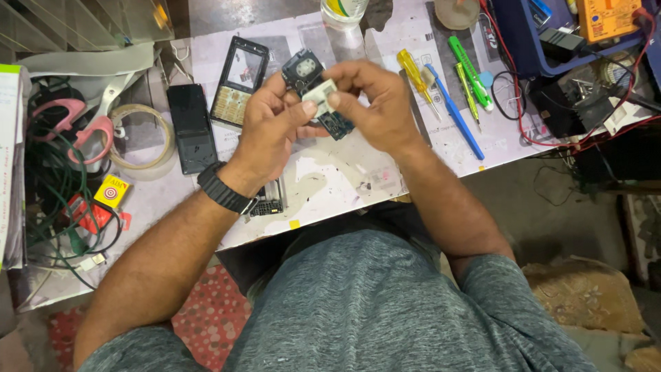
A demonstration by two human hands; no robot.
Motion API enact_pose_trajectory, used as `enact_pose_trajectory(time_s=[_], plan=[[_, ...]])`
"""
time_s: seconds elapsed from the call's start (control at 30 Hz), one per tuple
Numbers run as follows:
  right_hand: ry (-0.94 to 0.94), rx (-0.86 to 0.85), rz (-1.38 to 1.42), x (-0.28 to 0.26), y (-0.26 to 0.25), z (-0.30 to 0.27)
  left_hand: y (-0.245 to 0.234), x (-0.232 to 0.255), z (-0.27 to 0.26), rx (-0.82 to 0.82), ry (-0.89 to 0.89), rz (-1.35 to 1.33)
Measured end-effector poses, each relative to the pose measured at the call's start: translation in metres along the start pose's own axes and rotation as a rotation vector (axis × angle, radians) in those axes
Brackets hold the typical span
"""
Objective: The person uses a blue brush to clean the internal components of a disassembled mobile phone. They brush the keypad, the phone's frame, and the circuit board, then place the parts back together on the workbench.
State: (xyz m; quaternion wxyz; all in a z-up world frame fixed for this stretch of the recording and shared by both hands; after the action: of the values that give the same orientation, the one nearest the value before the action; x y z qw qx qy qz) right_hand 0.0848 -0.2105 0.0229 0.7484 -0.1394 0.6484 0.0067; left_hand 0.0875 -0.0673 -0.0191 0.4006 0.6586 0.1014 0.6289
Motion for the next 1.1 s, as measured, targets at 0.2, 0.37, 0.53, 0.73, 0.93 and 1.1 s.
enact_pose_trajectory(time_s=[0.2,0.37,0.53,0.73,0.93,1.1], plan=[[0.063,0.037,0.392,0.019,-0.026,0.004,-0.001,-0.001,0.001,-0.030,-0.010,-0.018],[0.082,-0.071,0.389,0.020,-0.036,-0.001,-0.004,-0.010,0.001,-0.077,-0.003,0.111],[0.180,-0.137,0.315,0.023,-0.034,-0.005,-0.003,-0.016,0.000,-0.090,-0.061,0.160],[0.243,-0.133,0.255,0.029,-0.030,-0.004,0.001,-0.014,0.000,-0.142,-0.040,0.216],[0.223,-0.163,0.296,0.030,-0.027,-0.003,0.001,-0.014,-0.001,-0.158,-0.004,0.275],[0.229,-0.162,0.298,0.031,-0.025,-0.002,0.003,-0.012,-0.002,-0.175,0.021,0.299]])
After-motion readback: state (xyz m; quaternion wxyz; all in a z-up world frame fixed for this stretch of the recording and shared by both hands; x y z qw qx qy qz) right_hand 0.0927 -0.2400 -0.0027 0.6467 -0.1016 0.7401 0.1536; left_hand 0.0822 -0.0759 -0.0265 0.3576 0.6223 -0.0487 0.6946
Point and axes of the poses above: each hand's wrist, its own z-axis towards the middle knuckle, its own y-axis out of the palm, x = y × z, the point moved 9 cm from there along z, towards the middle knuckle, and after that the axes turned 10 degrees about y, right-handed, at the moved point
